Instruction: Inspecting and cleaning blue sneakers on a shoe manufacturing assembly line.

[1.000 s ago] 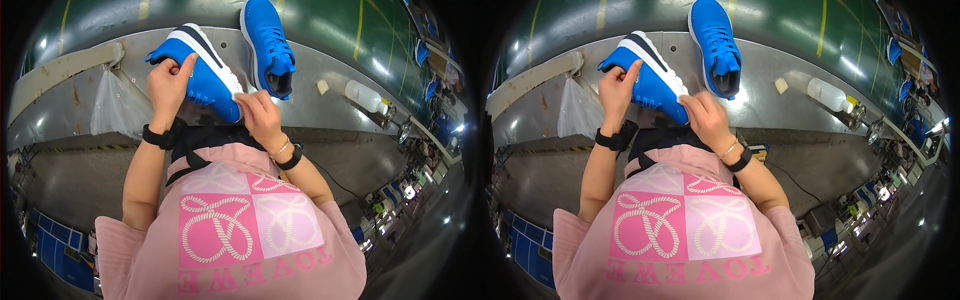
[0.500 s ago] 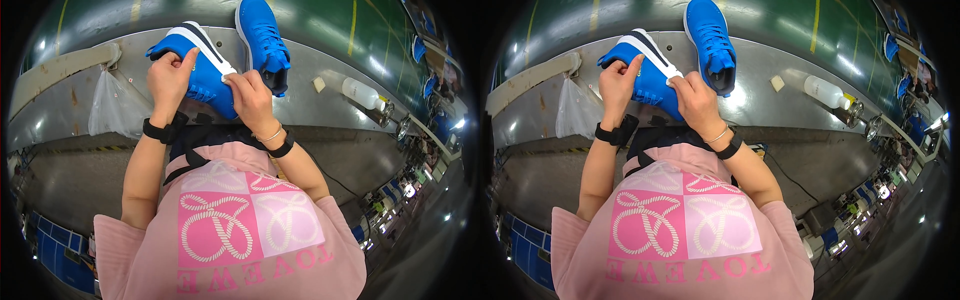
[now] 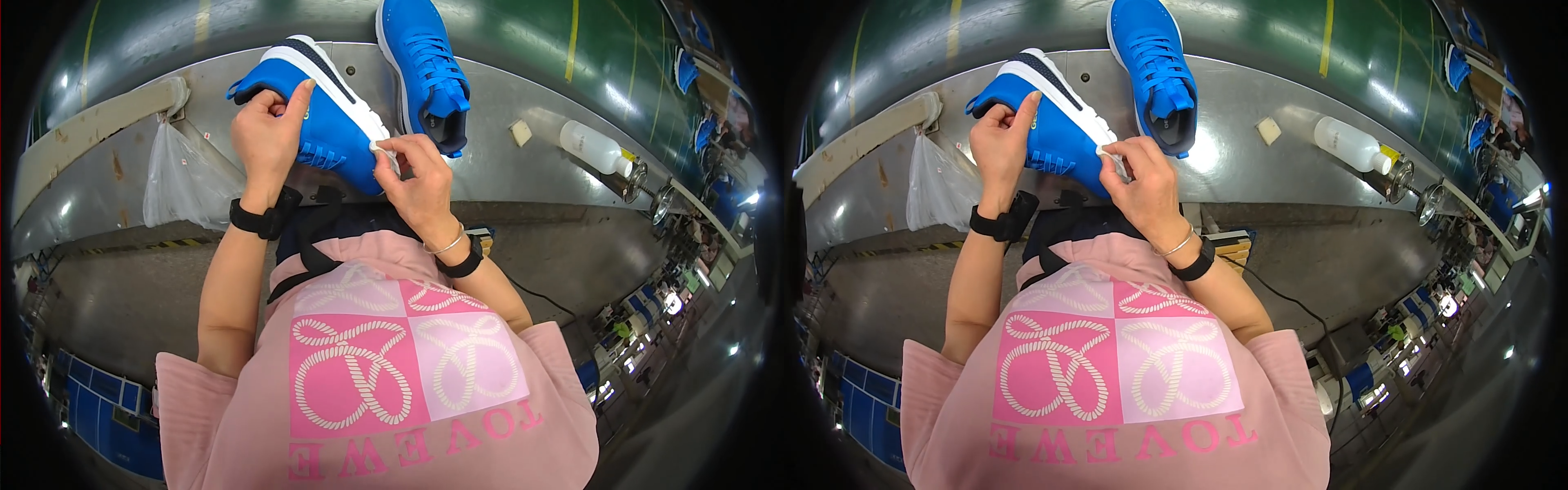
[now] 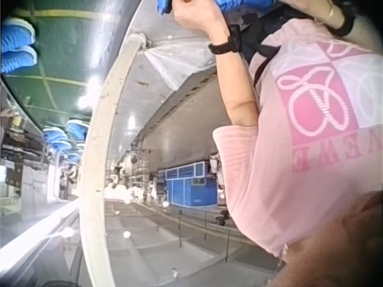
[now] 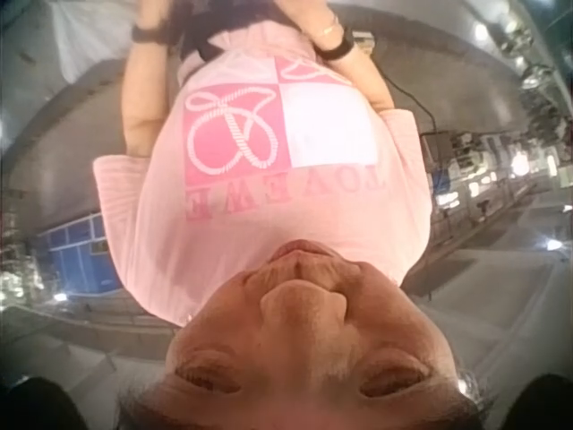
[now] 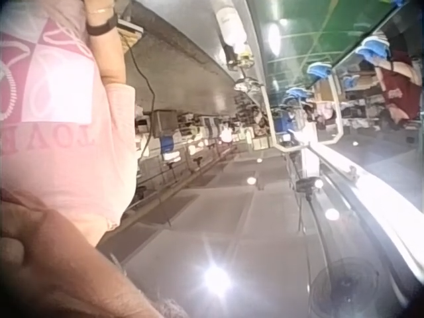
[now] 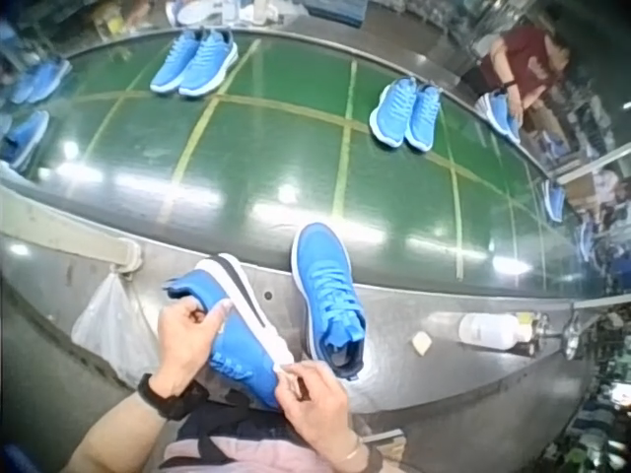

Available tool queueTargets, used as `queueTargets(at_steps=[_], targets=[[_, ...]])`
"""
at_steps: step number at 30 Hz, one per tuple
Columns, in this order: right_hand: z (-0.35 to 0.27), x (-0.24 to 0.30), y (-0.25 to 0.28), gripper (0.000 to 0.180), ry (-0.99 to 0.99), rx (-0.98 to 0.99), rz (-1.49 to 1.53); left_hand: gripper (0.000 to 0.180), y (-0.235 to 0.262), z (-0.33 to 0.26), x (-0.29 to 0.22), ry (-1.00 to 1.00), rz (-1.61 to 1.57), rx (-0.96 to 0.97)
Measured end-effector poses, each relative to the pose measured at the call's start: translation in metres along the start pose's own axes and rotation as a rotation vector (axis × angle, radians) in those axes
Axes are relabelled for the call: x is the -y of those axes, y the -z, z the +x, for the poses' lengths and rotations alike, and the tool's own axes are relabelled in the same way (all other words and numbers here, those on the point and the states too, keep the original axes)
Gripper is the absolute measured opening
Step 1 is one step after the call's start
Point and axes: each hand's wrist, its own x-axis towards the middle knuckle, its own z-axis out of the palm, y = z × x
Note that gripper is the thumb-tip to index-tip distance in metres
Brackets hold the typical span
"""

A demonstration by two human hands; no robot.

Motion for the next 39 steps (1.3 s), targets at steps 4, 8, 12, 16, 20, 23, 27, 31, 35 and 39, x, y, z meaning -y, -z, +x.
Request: queueTargets(at_steps=[4, 8, 12, 16, 20, 23, 27, 31, 35, 39], targets=[[-0.002, 0.001, 0.000, 0.012, -0.050, 0.008, 0.013, 0.048, -0.001, 0.000, 0.000, 0.011, -0.018, -0.005], [0.013, 0.007, -0.005, 0.016, -0.154, 0.020, -0.075, 0.046, -0.003, 0.001, 0.000, 0.014, -0.006, 0.001], [0.005, 0.007, -0.001, 0.017, -0.241, 0.061, -0.107, 0.046, -0.004, 0.000, 0.001, 0.002, 0.013, -0.020], [0.014, 0.009, -0.003, 0.018, -0.199, 0.065, -0.186, 0.045, -0.008, 0.002, 0.005, -0.009, -0.047, -0.016], [0.020, 0.008, -0.009, 0.019, -0.118, 0.026, -0.167, 0.043, -0.005, 0.002, 0.003, -0.012, -0.035, 0.005], [0.003, 0.008, -0.003, 0.019, -0.174, 0.065, -0.200, 0.043, -0.005, 0.001, 0.005, -0.019, -0.102, -0.011], [0.012, 0.011, -0.003, 0.018, -0.151, 0.060, -0.237, 0.043, -0.005, 0.001, 0.003, -0.025, -0.090, -0.013], [0.030, 0.011, -0.018, 0.018, -0.047, -0.001, -0.167, 0.043, 0.001, 0.004, 0.000, 0.013, -0.124, 0.041], [0.008, 0.009, -0.016, 0.018, -0.174, 0.134, -0.105, 0.044, 0.019, -0.006, -0.014, 0.063, -0.009, 0.131], [-0.006, 0.007, -0.024, 0.018, -0.209, 0.230, -0.001, 0.046, 0.037, -0.010, 0.002, 0.081, -0.004, 0.018]])
